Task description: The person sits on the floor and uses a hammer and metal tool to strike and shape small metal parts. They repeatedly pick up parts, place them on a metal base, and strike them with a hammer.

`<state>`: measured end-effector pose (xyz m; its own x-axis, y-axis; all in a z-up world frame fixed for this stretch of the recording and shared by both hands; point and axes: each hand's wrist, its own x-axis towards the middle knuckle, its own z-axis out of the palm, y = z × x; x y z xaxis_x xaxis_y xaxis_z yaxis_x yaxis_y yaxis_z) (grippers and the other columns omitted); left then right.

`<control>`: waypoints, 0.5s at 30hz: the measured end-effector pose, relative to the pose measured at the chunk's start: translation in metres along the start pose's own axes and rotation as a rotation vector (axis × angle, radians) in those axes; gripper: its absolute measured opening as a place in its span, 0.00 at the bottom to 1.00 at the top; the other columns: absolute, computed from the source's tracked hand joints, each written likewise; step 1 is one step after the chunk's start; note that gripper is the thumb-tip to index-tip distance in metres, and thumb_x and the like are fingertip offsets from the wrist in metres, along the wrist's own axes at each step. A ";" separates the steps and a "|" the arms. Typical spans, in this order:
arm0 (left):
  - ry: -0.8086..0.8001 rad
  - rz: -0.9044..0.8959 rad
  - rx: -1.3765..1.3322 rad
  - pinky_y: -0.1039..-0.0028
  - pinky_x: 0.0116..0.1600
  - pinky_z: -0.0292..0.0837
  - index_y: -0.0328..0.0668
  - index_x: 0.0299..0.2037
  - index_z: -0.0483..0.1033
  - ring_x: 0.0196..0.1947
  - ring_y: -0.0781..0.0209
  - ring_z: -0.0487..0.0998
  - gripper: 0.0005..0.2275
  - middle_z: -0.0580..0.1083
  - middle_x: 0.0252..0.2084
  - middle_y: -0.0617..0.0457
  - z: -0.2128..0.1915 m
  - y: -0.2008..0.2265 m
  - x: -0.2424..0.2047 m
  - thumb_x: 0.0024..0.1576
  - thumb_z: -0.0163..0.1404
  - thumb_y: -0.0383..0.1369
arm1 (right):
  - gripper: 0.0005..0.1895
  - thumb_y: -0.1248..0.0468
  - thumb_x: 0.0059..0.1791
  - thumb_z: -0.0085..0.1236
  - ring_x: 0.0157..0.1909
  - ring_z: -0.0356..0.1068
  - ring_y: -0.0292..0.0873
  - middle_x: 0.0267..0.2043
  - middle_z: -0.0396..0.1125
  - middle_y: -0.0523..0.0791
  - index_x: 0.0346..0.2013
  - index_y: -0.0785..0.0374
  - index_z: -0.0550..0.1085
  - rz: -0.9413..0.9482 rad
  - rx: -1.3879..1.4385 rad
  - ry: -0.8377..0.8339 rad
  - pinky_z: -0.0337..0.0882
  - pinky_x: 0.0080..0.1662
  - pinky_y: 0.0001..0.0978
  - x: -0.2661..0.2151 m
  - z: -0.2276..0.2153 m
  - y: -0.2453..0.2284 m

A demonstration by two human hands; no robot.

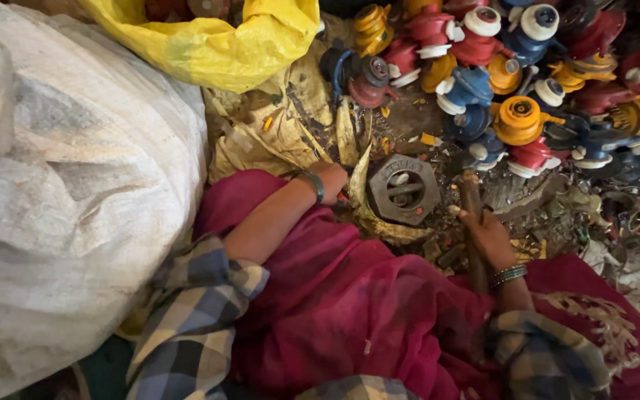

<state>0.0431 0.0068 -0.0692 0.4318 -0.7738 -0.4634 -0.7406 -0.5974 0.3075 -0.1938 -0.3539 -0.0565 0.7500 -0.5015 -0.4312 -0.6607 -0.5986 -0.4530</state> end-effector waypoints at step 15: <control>0.938 0.319 -0.732 0.60 0.54 0.77 0.37 0.36 0.73 0.48 0.48 0.80 0.12 0.77 0.49 0.49 -0.088 0.089 -0.062 0.49 0.64 0.30 | 0.25 0.55 0.51 0.60 0.50 0.72 0.58 0.52 0.72 0.58 0.55 0.71 0.73 -0.477 0.128 0.385 0.72 0.47 0.45 -0.047 -0.022 -0.087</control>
<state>-0.0043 -0.0164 0.0600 0.7112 -0.5774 0.4010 -0.5477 -0.0975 0.8310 -0.1710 -0.2920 0.0203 0.9048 -0.4011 0.1433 -0.2308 -0.7444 -0.6266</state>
